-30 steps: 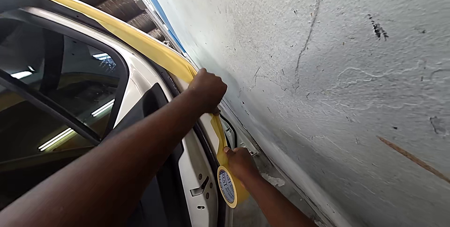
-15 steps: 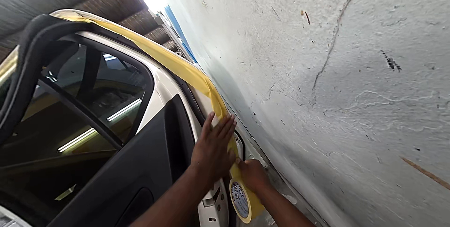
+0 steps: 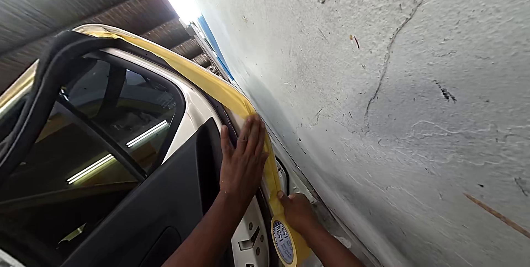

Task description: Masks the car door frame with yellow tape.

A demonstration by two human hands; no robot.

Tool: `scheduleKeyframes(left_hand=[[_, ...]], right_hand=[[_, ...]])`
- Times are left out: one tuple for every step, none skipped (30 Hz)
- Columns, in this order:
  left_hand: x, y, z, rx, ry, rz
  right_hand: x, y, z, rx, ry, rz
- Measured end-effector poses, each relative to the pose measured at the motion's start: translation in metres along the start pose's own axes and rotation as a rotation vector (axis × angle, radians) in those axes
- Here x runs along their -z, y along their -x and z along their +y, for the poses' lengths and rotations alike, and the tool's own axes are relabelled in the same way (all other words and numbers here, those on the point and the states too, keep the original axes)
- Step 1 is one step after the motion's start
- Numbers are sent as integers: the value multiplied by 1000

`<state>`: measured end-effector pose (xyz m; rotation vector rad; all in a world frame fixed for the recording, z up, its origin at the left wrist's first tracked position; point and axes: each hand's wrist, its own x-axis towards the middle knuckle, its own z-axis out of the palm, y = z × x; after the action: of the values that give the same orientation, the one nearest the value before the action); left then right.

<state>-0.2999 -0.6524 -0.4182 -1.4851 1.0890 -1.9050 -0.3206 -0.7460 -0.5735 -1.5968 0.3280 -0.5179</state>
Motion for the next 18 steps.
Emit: scheduleKeyframes(left_hand=[[-3,8,7,-35,0,-11],[-5,17,15,-75,-1,-32],[-5,25,23,-105,-17,-60],[-5,32,29,-127,-30,-88],[-4,37,33,-143,-35,-106],[-4,40,35,-157,-23,-113],[-4,43,36,-171,0,-110],[-5,45,36,-184,26,-102],[-6,47,35,-199,49,-96],[-6,49,35,-213,66,-91],[-5,51,35,-226,83,-93],[-4,52,35,-232,99,-93],[-3,51,34,-228,119,-86],[-3,49,32,-202,142,-68],[-3,47,31,-154,155,-50],[-3,44,30,-102,147,-39],[-4,40,29,-63,130,-23],[-4,34,30,-34,113,-10]], right_hand=[[0,0,-1,2,-4,2],[0,1,-2,-4,-1,0],[1,1,-2,-15,10,-2],[1,2,-3,-29,19,-6],[2,3,-5,-44,24,-8],[2,5,-6,-58,26,-5],[3,7,-7,-71,25,-1],[4,9,-9,-82,20,-2],[5,11,-10,-88,5,-2],[4,12,-9,-92,-15,-3],[3,12,-8,-91,-33,-5],[3,12,-7,-91,-45,-7],[2,13,-6,-93,-49,-8],[2,13,-7,-97,-50,-13],[1,13,-7,-98,-52,-15],[0,13,-7,-95,-54,-16],[0,12,-5,-89,-55,-17],[0,12,-4,-87,-58,-21]])
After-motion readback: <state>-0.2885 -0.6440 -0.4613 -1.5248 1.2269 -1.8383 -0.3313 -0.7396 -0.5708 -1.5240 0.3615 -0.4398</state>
